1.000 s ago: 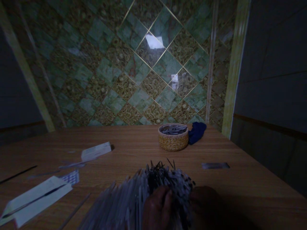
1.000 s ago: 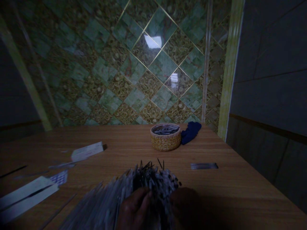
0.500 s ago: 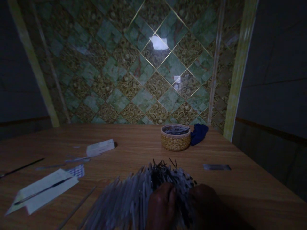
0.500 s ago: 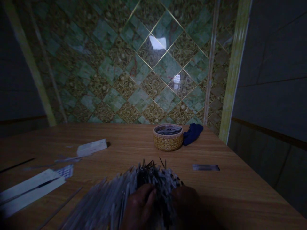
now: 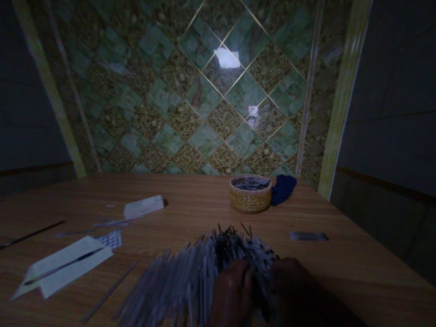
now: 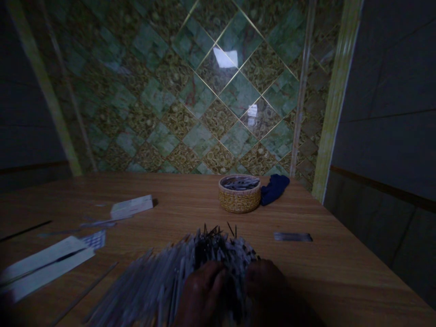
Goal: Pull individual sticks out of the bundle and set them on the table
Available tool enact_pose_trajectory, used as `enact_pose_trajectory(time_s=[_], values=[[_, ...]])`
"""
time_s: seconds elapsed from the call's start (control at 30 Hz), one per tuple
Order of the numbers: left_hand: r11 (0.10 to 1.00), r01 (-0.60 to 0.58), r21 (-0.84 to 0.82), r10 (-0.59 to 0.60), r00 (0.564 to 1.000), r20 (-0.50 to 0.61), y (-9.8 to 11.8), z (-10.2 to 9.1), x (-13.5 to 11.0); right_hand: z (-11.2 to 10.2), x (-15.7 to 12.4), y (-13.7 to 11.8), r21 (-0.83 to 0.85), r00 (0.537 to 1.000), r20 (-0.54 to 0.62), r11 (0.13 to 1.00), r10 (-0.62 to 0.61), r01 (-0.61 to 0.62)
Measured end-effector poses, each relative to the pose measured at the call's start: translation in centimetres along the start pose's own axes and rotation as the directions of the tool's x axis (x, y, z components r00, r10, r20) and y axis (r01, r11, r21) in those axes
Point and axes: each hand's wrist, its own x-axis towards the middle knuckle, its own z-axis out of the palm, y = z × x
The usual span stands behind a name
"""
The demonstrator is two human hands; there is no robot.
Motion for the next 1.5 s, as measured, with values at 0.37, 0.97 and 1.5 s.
enact_pose_trajectory(time_s=[0.37,0.97,1.5], values=[[0.999,-0.034,-0.012,0.036,0.991,0.128,0.3,0.3,-0.4,-1.2,-1.6,-1.7,0.278,0.995,-0.087,0.958,-0.047,0.069],[1.000,0.009,0.000,-0.008,0.985,0.173,-0.9,-2.8,1.2,-1.5,-2.4,-2.8,0.277,0.988,-0.155,0.959,-0.012,0.056],[0.941,0.186,0.283,-0.238,0.958,0.161,-1.6,-10.6,1.9,-0.9,-2.1,0.1,0.308,0.932,-0.354,0.951,0.083,0.032]])
